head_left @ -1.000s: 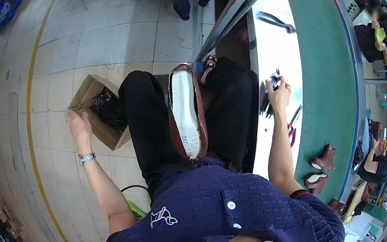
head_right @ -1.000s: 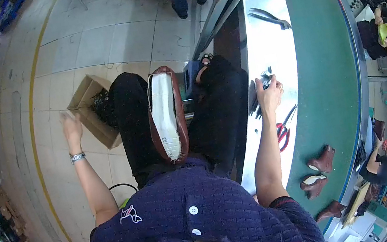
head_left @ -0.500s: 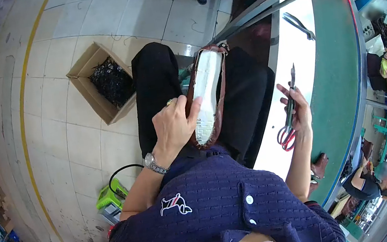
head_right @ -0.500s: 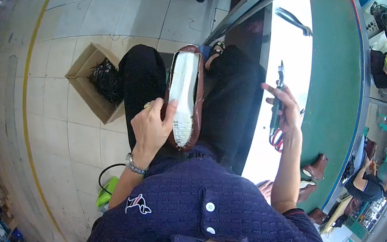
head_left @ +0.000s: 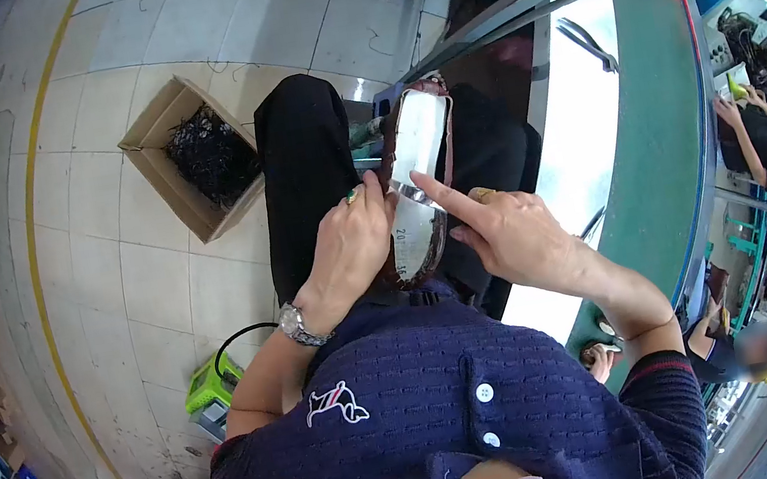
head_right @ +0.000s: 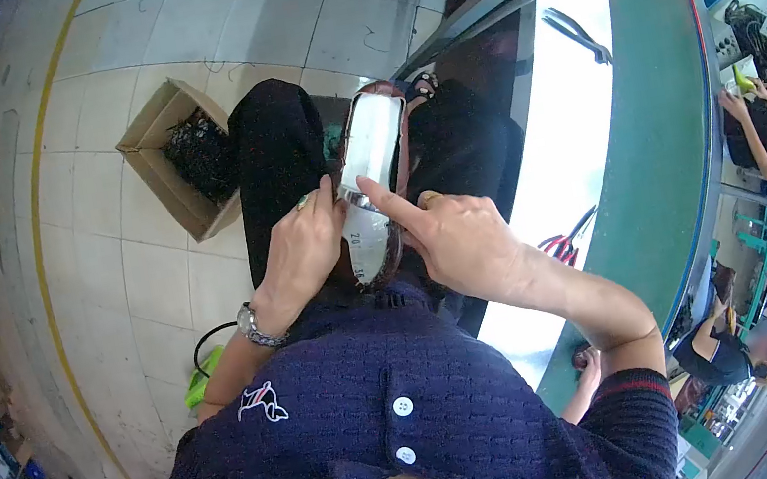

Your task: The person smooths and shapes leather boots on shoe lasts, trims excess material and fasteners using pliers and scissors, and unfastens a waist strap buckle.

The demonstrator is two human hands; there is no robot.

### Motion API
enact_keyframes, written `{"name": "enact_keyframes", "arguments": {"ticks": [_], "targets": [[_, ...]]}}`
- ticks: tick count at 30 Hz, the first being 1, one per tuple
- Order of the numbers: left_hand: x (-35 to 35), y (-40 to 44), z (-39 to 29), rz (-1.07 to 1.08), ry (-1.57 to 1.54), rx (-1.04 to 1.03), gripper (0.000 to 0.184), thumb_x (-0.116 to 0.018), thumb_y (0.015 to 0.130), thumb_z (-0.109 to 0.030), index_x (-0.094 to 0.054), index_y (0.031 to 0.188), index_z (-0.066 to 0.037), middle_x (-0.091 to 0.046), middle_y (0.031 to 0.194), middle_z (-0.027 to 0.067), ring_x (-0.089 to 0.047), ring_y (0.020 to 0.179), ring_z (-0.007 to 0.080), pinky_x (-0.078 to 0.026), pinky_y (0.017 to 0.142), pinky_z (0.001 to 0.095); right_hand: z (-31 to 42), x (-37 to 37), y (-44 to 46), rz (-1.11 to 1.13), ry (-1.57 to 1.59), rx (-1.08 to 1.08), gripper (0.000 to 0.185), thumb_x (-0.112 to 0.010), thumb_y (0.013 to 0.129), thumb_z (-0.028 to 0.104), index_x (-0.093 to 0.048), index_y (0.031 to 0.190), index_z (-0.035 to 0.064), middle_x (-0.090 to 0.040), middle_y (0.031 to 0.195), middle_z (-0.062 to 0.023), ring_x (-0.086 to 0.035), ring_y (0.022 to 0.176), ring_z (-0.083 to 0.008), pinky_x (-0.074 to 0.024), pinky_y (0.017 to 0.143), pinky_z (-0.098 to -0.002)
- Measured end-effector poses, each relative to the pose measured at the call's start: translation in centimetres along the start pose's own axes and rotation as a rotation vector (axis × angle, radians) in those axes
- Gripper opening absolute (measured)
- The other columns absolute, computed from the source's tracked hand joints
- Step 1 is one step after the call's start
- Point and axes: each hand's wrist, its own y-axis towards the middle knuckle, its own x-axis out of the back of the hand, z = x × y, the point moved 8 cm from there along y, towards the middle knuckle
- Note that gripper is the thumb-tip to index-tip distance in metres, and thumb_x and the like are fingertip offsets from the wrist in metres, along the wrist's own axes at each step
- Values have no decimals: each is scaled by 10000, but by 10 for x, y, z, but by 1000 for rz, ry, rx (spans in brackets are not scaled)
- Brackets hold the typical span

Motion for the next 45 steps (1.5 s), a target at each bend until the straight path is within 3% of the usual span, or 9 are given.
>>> {"name": "enact_keyframes", "arguments": {"ticks": [5,6,14,21,24,28,38,42,45], "targets": [[-41,-9,25,429,-1461,498,606,-541,986,-314,-319,1481,-42,-524,1362,125,-536,1220,204,-423,1010,319,-9,-14,-8,-102,118,-33,655,-584,925,130,-307,1496,293,-603,727,-113,-615,543,-245,-547,510,-385],[-47,-5,19,522,-1885,570,730,-532,987,-385,-141,1550,-135,-330,1513,35,-342,1357,144,-282,1113,312,-10,-17,-10,-123,113,-32,652,-583,926,127,-312,1494,295,-601,725,-112,-609,536,-242,-547,508,-383],[-61,33,17,296,-1661,536,732,-544,977,-386,-156,1549,-145,-334,1504,76,-347,1355,183,-282,1105,314,-26,-3,-8,-6,275,12,679,-620,890,123,-330,1489,262,-615,653,-92,-602,483,-235,-542,485,-372],[-61,34,25,369,-1421,491,712,-521,990,-364,-164,1539,-87,-353,1498,127,-352,1358,208,-266,1113,315,-15,64,39,-365,-128,384,685,-595,907,167,-277,1510,230,-596,615,-103,-580,441,-222,-479,407,-353],[-60,36,28,338,-1407,452,733,-558,971,-381,-183,1539,-108,-386,1472,107,-381,1330,189,-296,1094,312,-46,44,56,-82,-363,109,660,-545,942,183,-237,1521,250,-588,591,-94,-577,433,-229,-487,415,-348],[-57,36,24,382,-1453,482,761,-613,944,-368,-199,1537,-131,-454,1394,68,-448,1246,170,-361,1046,309,-20,64,35,-380,-149,300,654,-504,958,158,-200,1526,271,-610,580,-104,-596,443,-220,-505,417,-343],[-58,28,30,555,-1472,562,917,-710,876,-189,-96,1556,-150,-443,1396,81,-484,1215,168,-400,1016,313,-10,43,27,-328,-21,249,675,-583,934,225,-246,1516,280,-611,621,-114,-609,491,-284,-477,457,-403],[-60,16,31,472,-1565,550,876,-680,903,-203,-94,1553,-163,-413,1424,72,-465,1248,171,-403,1022,321,-23,21,35,44,-235,38,699,-594,921,187,-243,1519,281,-612,631,-105,-609,498,-271,-487,457,-392],[-63,-12,22,493,-1940,746,796,-627,940,-243,-121,1548,-155,-410,1431,64,-446,1265,169,-384,1044,330,-6,36,24,-249,-116,263,723,-541,939,166,-154,1540,275,-594,538,-78,-614,437,-203,-482,386,-322]]}}
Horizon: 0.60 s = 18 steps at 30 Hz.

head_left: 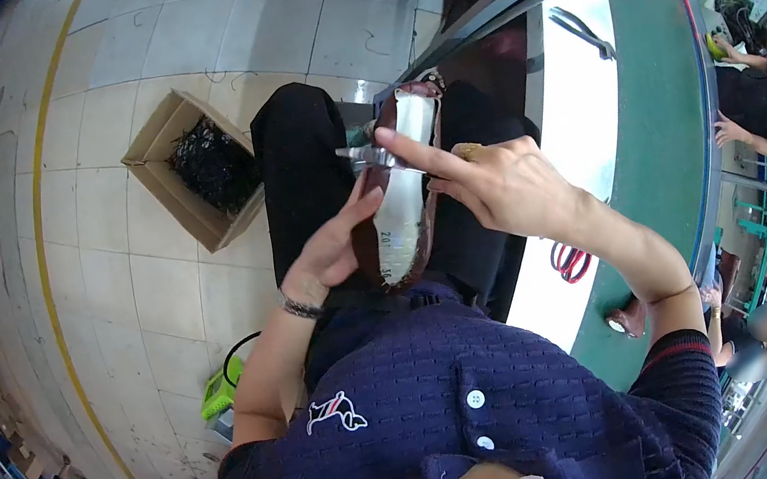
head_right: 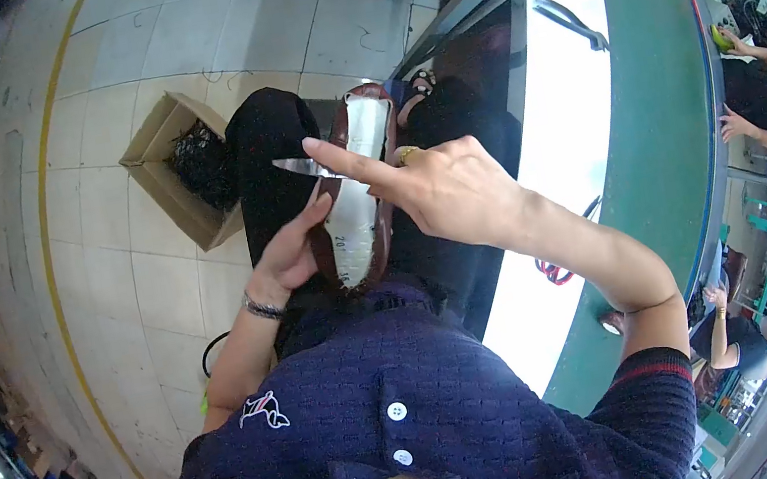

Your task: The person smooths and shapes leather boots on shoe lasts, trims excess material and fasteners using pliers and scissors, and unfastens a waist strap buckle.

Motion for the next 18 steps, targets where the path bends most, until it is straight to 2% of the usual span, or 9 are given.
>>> {"name": "enact_keyframes", "arguments": {"ticks": [1,4,5,8,9,12,13,16,18], "targets": [[-5,-4,0,0,52,-72,723,-587,964,-268,-168,1540,-142,-406,1437,61,-419,1289,165,-364,1056,336,-3,-8,-2,-36,92,-10,732,-538,935,157,-148,1540,287,-596,545,-76,-601,425,-188,-476,380,-322],[7,0,7,-145,220,-205,697,-610,949,-265,-235,1517,-113,-426,1411,58,-421,1281,161,-357,1056,337,-11,-36,-1,185,-61,-73,738,-530,939,139,-136,1544,288,-561,514,-56,-548,382,-165,-443,352,-314],[5,-1,6,-180,240,-199,678,-626,937,-247,-277,1495,-88,-439,1392,55,-430,1267,162,-361,1047,331,-9,-30,-1,298,-82,-158,747,-584,919,151,-199,1525,356,-605,643,-106,-589,454,-193,-437,371,-335],[7,-4,8,-181,296,-93,687,-633,930,-223,-268,1497,-91,-445,1385,58,-434,1258,165,-359,1048,330,14,-6,-6,188,-57,8,758,-577,919,147,-189,1516,406,-598,631,-107,-587,449,-190,-432,365,-323],[9,-2,9,-95,377,-116,707,-624,932,-197,-230,1512,-107,-429,1408,70,-420,1287,177,-351,1063,334,18,-4,-8,110,53,19,763,-585,906,136,-215,1505,429,-571,603,-90,-563,429,-190,-433,366,-323],[6,-11,8,26,138,-116,738,-613,945,-227,-177,1530,-118,-405,1438,82,-399,1321,188,-335,1086,340,6,-30,-8,218,-44,-99,771,-592,892,108,-238,1502,417,-568,606,-84,-556,425,-193,-443,375,-336],[5,-11,10,81,-72,-124,754,-595,962,-264,-136,1539,-108,-377,1465,87,-375,1350,199,-312,1107,342,1,-32,-8,264,-9,-123,786,-593,887,105,-220,1507,412,-573,607,-88,-572,435,-205,-457,386,-341],[4,-12,12,-56,73,-146,724,-562,983,-302,-147,1536,-89,-377,1465,82,-376,1341,181,-299,1110,326,9,-14,-12,167,-68,-32,781,-503,935,97,-90,1531,389,-606,618,-88,-581,437,-161,-484,382,-279],[9,-11,10,-111,284,-298,684,-543,995,-288,-171,1528,-74,-381,1461,83,-371,1337,169,-293,1108,314,7,-17,-13,101,34,-57,789,-508,927,90,-100,1530,394,-605,631,-99,-577,437,-158,-480,378,-279]]}}
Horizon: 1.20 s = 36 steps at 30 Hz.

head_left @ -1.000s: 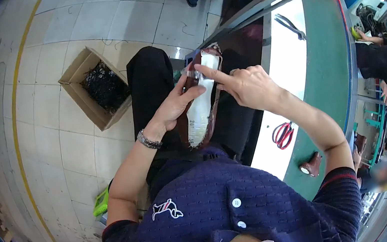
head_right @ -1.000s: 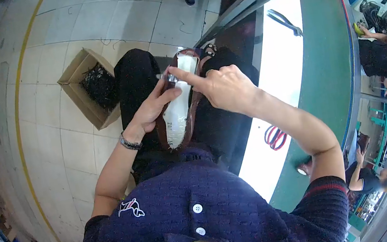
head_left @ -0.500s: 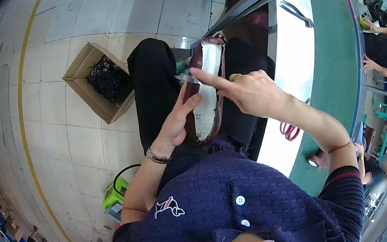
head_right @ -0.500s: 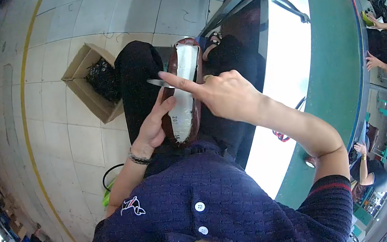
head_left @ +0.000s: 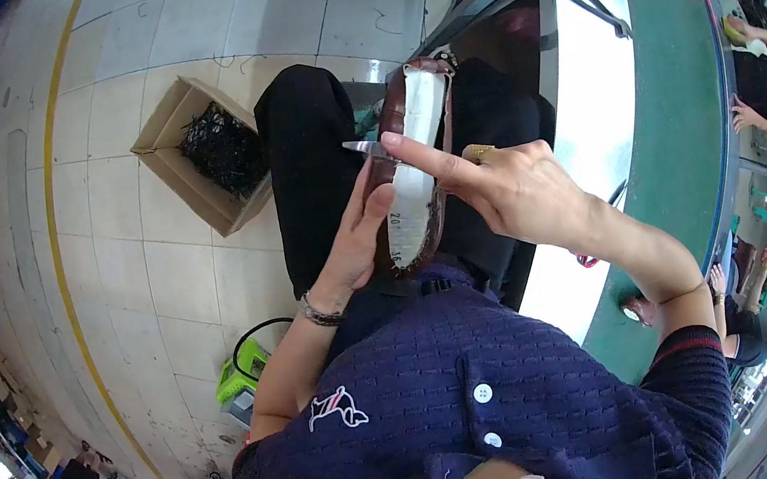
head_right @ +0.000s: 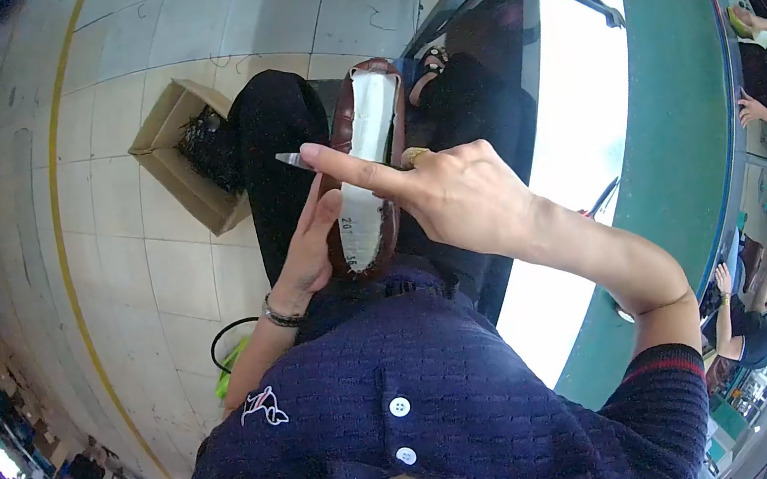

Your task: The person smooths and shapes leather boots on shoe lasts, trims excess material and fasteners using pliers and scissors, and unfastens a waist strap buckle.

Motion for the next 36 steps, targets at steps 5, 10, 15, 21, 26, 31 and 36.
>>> {"name": "enact_keyframes", "arguments": {"ticks": [5,10,15,21,26,31,36], "targets": [[9,0,6,-91,272,-176,636,-558,989,-212,-229,1500,-28,-481,1340,93,-483,1197,144,-379,1030,283,1,-10,2,117,-61,-49,803,-570,876,52,-219,1506,407,-559,631,-81,-561,447,-182,-450,383,-318],[2,4,4,18,432,-143,625,-701,892,-187,-374,1394,-9,-567,1216,74,-549,1091,140,-455,938,288,18,-18,-13,55,53,29,882,-552,873,58,-87,1519,438,-575,713,-102,-587,481,-175,-493,396,-311],[-3,-7,28,147,394,148,464,-770,821,-156,-579,1210,8,-669,1032,67,-629,969,143,-503,867,297,41,-28,-35,55,-61,133,950,-611,826,46,-126,1478,537,-536,708,-100,-549,459,-185,-504,421,-309],[-15,-10,25,119,565,112,272,-718,875,-212,-680,1012,20,-686,890,45,-612,836,82,-509,749,256,17,-36,-41,144,-78,-3,825,-515,927,87,-85,1493,505,-601,778,-157,-644,565,-203,-537,437,-319],[-53,-2,30,458,1372,385,388,-762,796,-341,-659,938,5,-684,842,160,-678,780,288,-520,681,388,-13,-39,-71,45,35,-165,788,-611,848,20,-301,1496,345,-592,724,-94,-623,549,-258,-496,478,-390],[-138,37,-54,175,1387,-656,265,-741,758,-219,-618,892,-26,-640,909,161,-630,919,317,-498,838,428,-74,-20,-99,-172,626,-579,790,-516,929,7,-60,1550,181,-672,792,-111,-666,618,-215,-538,551,-362],[-142,158,-49,343,1733,-428,689,-717,784,-415,-546,1310,-5,-587,1255,229,-602,1085,352,-462,966,398,-114,-14,-137,-349,1045,-777,600,-466,987,89,-189,1518,50,-685,862,-104,-661,744,-151,-515,613,-277]]}}
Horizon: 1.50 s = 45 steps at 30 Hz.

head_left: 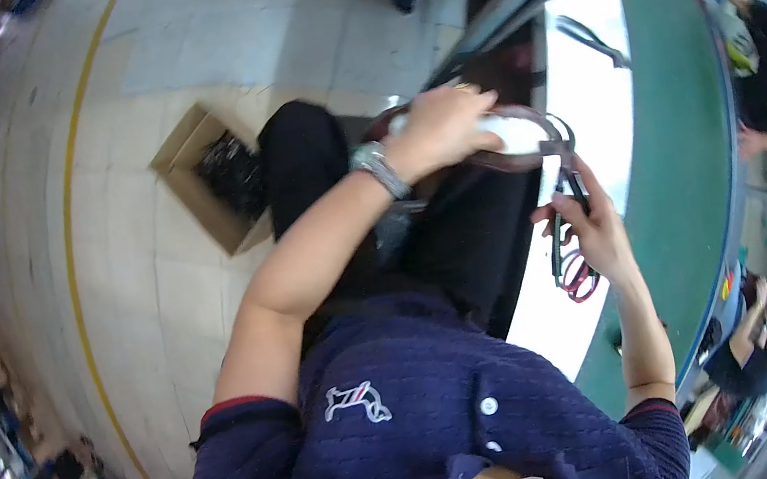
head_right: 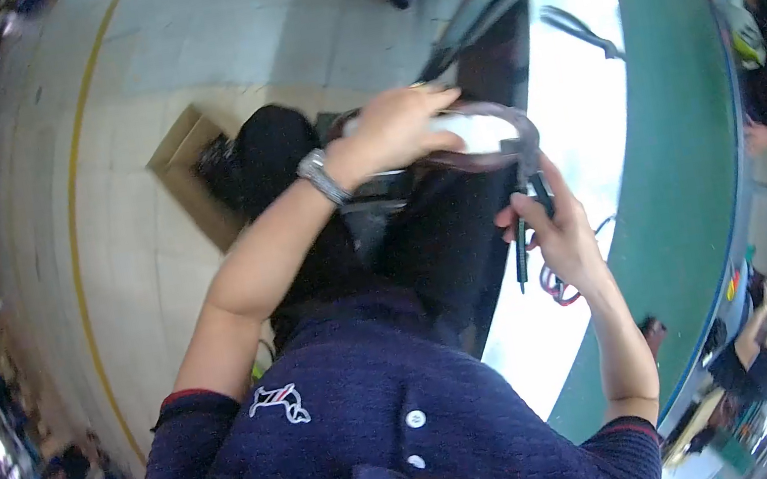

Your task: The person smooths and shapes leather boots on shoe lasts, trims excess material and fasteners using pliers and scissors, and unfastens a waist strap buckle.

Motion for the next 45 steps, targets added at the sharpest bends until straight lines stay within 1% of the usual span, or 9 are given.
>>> {"name": "enact_keyframes", "arguments": {"ticks": [3,7,13,18,23,34,39,42,45], "targets": [[17,23,12,-120,-90,-104,427,-595,905,-415,-655,1189,-102,-685,949,187,-657,863,326,-500,766,444,-13,14,-5,-8,2,-12,638,-501,976,96,-160,1492,-62,-695,985,-144,-675,851,-180,-534,700,-293],[26,28,12,-326,141,61,339,-546,944,-350,-662,853,-44,-669,748,178,-660,714,369,-506,642,492,-25,9,-1,79,102,-50,625,-546,965,105,-238,1505,37,-678,1061,-144,-651,950,-210,-500,895,-373],[26,21,21,-139,-176,161,379,-627,882,-416,-665,899,-40,-655,703,180,-659,693,364,-511,653,478,-10,-3,30,257,110,-54,671,-524,987,125,-136,1530,53,-655,1117,-140,-628,1039,-208,-457,979,-364],[0,-41,-35,-181,337,-55,835,-813,638,-84,-377,1319,125,-512,1288,266,-484,1211,383,-383,1060,417,7,-8,41,447,53,-192,693,-523,986,131,-102,1535,75,-650,1126,-166,-635,1061,-223,-494,951,-350],[2,-55,-35,-261,183,-96,744,-783,657,-56,-443,1300,100,-524,1281,252,-471,1227,379,-369,1066,441,5,-21,31,218,-244,22,570,-525,985,157,-243,1473,62,-596,732,-88,-631,604,-158,-541,553,-283],[-8,-64,-29,-390,415,-303,738,-754,724,-193,-451,1336,88,-521,1304,244,-475,1247,363,-373,1078,440,43,-4,29,129,-1029,336,558,-578,935,152,-321,1421,56,-629,639,-210,-652,654,-424,-512,641,-470],[-11,-64,-30,-423,449,-304,715,-711,765,-226,-443,1338,106,-510,1319,260,-477,1250,373,-377,1076,448,71,5,42,-337,-466,420,616,-556,914,99,-270,1460,88,-648,751,-263,-645,701,-455,-508,661,-526],[-10,-64,-29,-433,468,-301,707,-705,773,-225,-444,1339,108,-510,1322,261,-479,1249,374,-377,1075,449,39,-28,56,-130,-854,328,636,-538,917,98,-235,1476,95,-646,759,-263,-635,714,-469,-502,648,-537],[-14,-67,-29,-455,454,-285,700,-704,771,-222,-451,1333,110,-511,1321,264,-485,1244,378,-382,1069,448,64,-8,45,-81,-741,363,625,-527,926,110,-227,1473,86,-654,747,-246,-644,702,-452,-507,657,-532]]}}
